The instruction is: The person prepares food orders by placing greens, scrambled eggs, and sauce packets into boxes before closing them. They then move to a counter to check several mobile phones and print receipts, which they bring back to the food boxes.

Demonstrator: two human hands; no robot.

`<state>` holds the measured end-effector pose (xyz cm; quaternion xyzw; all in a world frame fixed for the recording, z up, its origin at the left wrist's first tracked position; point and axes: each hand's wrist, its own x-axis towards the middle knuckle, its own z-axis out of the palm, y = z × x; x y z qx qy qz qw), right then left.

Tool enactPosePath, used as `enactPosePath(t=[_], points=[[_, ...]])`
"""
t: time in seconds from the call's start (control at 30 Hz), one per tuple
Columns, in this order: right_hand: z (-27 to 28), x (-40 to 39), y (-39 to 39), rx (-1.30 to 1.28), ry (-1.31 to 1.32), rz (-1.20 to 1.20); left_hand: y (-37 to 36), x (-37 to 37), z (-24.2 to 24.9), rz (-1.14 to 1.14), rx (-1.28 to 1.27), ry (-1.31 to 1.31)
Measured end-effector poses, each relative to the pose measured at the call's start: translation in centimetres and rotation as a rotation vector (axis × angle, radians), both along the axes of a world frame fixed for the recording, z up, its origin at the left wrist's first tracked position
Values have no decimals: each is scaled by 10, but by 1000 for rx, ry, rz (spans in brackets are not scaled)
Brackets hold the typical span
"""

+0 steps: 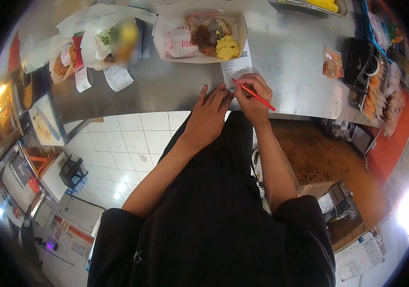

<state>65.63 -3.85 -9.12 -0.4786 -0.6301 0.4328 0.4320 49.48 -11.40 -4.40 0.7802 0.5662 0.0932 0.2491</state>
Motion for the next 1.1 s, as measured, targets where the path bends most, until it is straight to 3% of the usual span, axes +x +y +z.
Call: enactPosePath(t=[0.07, 0.17, 0.27, 0.57, 0.8, 1.1], points=[[-2, 4, 1, 22, -17, 68, -1, 1, 1, 2, 11, 6], [-6, 2, 1, 73, -72, -35, -1, 0, 4, 6, -22, -4], [-3, 5, 3, 77, -53, 95, -2, 3, 2, 38, 16, -6], [8, 1, 0, -72, 6, 14, -1, 3, 4, 37, 10, -11], [5, 9, 1, 57, -56, 123, -1, 2, 5, 15, -5, 18], [8, 14, 0, 32, -105, 177, 1, 1, 7, 25, 4, -29]])
